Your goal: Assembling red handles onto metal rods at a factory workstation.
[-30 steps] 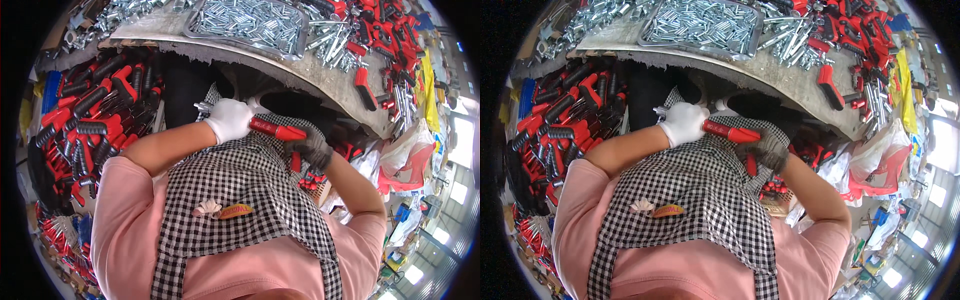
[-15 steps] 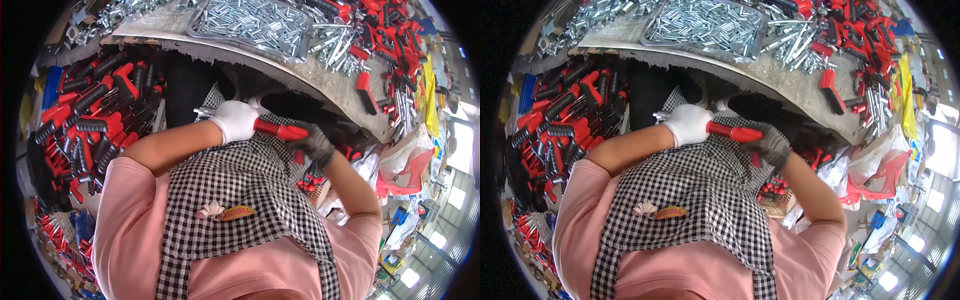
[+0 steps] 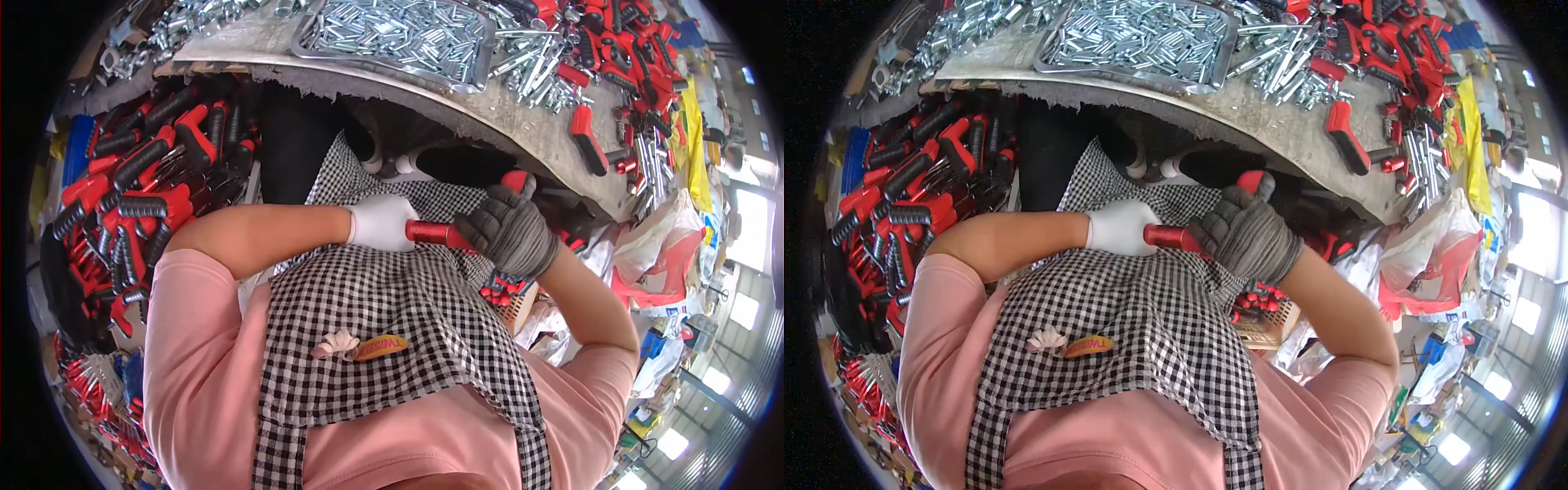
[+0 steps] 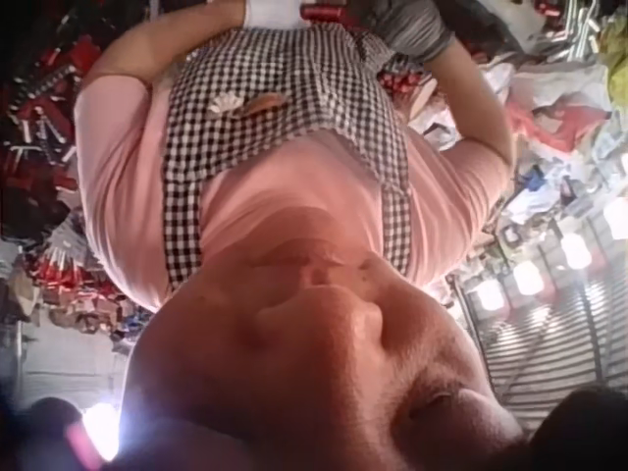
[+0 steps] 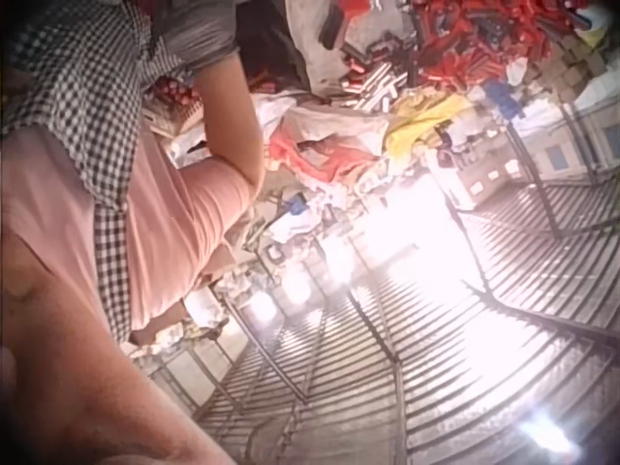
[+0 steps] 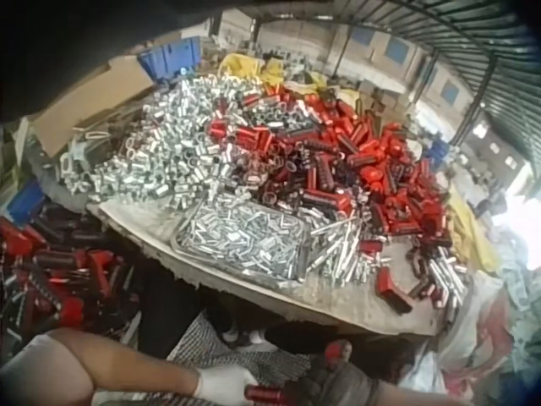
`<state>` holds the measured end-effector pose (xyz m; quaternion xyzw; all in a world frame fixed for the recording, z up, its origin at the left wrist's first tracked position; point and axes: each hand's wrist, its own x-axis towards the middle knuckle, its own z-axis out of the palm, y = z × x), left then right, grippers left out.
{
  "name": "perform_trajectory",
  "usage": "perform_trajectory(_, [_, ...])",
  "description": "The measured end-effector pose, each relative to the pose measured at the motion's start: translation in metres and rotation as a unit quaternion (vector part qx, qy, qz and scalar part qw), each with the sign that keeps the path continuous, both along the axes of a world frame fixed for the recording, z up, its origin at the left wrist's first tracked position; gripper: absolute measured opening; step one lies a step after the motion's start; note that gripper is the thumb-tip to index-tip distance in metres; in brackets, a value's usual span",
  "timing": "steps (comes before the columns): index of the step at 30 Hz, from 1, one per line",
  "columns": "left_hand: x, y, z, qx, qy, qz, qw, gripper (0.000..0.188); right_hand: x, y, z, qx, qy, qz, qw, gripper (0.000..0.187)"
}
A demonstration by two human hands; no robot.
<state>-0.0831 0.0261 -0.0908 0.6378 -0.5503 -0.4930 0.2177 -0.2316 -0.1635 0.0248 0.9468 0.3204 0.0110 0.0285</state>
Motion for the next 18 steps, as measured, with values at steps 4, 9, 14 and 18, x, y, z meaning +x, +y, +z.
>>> perform_trajectory(4, [-0.005,0.004,0.006,0.01,-0.046,0.023,0.999,0.017,-0.019,0.003,-0.023,0.048,-0.015,-0.065,0.997,0.043])
perform_trajectory(9, [-0.006,-0.006,0.012,0.048,-0.088,-0.001,0.995,0.019,-0.028,0.002,-0.029,0.114,0.041,-0.192,0.974,0.045])
perform_trajectory(14, [0.0,-0.014,0.015,-0.094,-0.054,0.036,0.993,0.047,-0.029,-0.029,-0.033,0.385,0.206,-0.378,0.816,0.044])
perform_trajectory(18, [0.002,-0.013,0.02,-0.168,-0.085,0.052,0.981,0.079,-0.034,-0.048,-0.042,0.487,0.295,-0.434,0.698,0.054])
